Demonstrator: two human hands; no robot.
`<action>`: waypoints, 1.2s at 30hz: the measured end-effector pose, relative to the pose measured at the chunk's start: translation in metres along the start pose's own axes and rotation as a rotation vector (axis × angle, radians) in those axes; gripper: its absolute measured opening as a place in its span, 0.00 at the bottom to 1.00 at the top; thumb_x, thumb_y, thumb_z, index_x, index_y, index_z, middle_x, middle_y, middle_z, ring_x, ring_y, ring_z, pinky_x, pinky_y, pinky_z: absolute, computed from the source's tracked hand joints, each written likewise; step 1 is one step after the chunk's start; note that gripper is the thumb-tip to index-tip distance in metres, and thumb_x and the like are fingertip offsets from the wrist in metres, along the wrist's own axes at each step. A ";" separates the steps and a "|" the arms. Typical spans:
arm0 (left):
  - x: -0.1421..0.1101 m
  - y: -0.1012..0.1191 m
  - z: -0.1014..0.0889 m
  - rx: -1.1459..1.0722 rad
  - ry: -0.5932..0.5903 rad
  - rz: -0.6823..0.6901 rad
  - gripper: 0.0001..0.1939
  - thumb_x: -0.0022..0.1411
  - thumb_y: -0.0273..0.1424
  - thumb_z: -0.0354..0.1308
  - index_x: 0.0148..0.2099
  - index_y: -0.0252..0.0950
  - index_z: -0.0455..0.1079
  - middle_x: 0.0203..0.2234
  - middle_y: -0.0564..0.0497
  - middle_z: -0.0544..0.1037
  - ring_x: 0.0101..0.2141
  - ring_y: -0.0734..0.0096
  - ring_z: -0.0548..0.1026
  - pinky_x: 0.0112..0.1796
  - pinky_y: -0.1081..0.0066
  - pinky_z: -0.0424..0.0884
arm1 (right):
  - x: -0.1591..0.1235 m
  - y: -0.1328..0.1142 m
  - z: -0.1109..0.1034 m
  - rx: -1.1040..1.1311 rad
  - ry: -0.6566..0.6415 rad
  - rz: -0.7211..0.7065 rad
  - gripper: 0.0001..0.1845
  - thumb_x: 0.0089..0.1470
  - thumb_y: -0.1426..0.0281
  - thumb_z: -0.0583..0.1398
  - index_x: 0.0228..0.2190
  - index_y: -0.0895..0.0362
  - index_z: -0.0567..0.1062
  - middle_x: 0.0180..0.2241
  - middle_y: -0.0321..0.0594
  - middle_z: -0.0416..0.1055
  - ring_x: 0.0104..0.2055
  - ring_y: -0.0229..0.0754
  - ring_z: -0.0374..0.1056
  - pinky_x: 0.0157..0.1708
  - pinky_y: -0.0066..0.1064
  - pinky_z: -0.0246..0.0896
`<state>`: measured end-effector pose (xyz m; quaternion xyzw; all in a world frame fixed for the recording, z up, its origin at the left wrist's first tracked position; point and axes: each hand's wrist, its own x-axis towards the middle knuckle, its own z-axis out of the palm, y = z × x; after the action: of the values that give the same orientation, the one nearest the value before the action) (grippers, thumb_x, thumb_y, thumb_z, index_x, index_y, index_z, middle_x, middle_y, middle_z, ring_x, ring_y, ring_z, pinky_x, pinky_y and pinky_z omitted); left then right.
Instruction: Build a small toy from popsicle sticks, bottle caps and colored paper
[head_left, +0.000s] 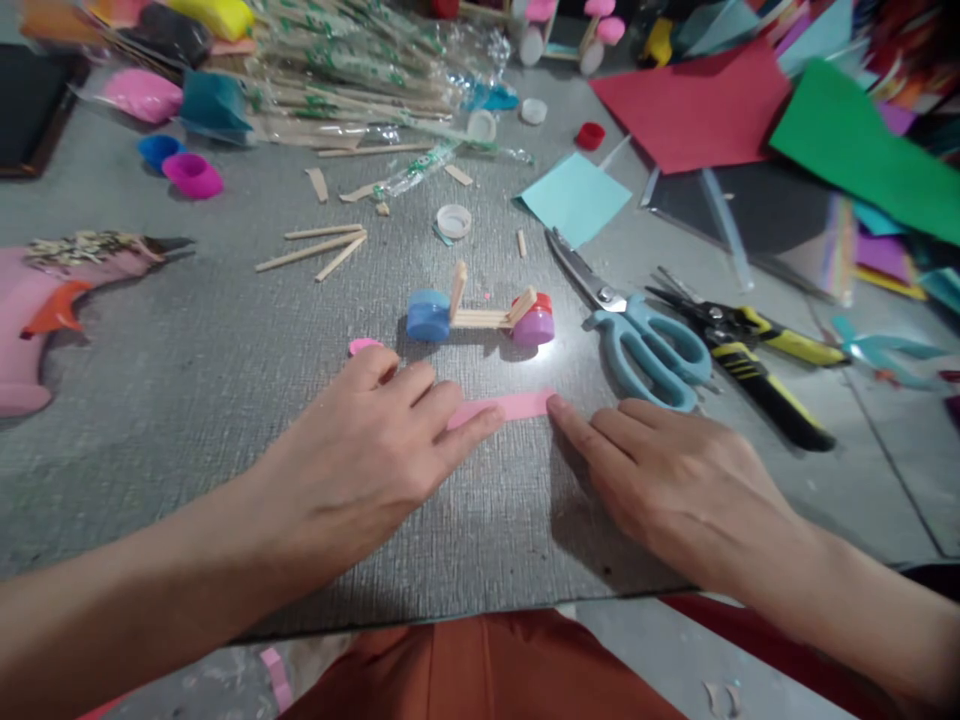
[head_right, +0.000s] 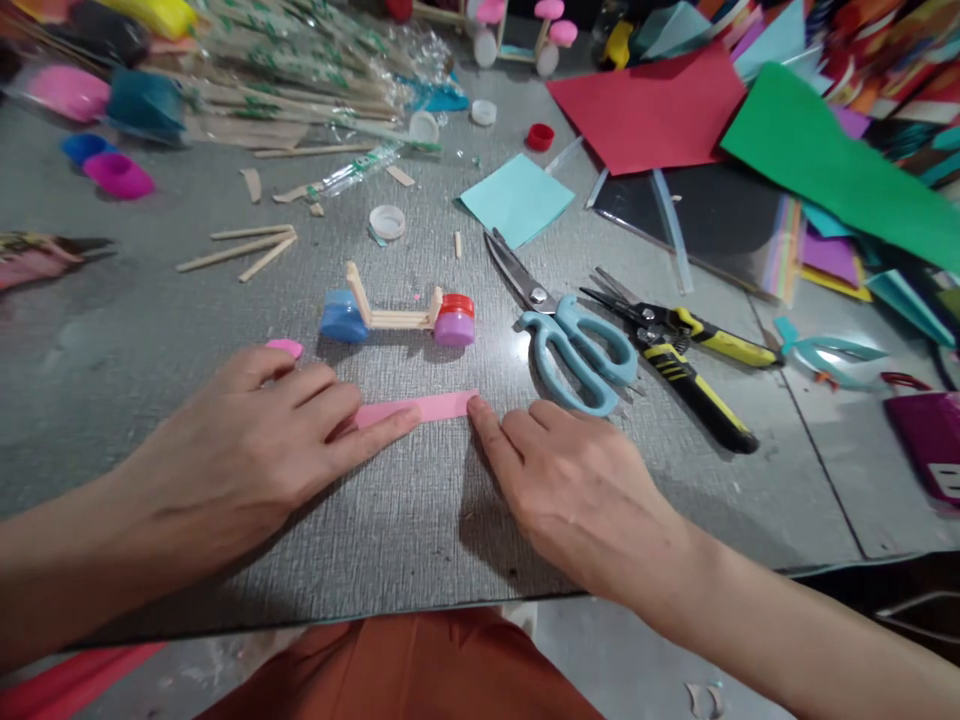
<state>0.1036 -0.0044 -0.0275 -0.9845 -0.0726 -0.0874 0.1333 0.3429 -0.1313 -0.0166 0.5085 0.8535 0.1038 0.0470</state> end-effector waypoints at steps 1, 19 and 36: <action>-0.001 0.000 0.000 0.005 -0.005 -0.010 0.22 0.71 0.22 0.47 0.60 0.38 0.74 0.27 0.48 0.73 0.30 0.57 0.71 0.33 0.58 0.65 | -0.001 0.001 0.001 -0.010 -0.005 0.000 0.24 0.60 0.82 0.54 0.57 0.74 0.71 0.27 0.41 0.71 0.27 0.48 0.67 0.25 0.39 0.54; -0.028 0.021 -0.015 -0.155 0.083 -0.156 0.19 0.76 0.26 0.47 0.64 0.30 0.69 0.61 0.45 0.76 0.59 0.53 0.69 0.48 0.56 0.63 | 0.003 0.001 0.000 -0.095 0.004 -0.085 0.21 0.57 0.82 0.56 0.52 0.74 0.74 0.26 0.40 0.69 0.26 0.47 0.68 0.24 0.38 0.47; -0.063 0.060 -0.010 -0.271 0.004 -0.360 0.35 0.76 0.51 0.44 0.66 0.26 0.66 0.67 0.39 0.66 0.65 0.46 0.67 0.59 0.47 0.55 | -0.002 0.001 0.005 -0.040 0.032 -0.056 0.27 0.54 0.83 0.55 0.56 0.74 0.71 0.26 0.41 0.70 0.26 0.49 0.69 0.23 0.40 0.49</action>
<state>0.0505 -0.0718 -0.0454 -0.9644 -0.2347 -0.1207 -0.0180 0.3457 -0.1319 -0.0216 0.4817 0.8657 0.1277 0.0466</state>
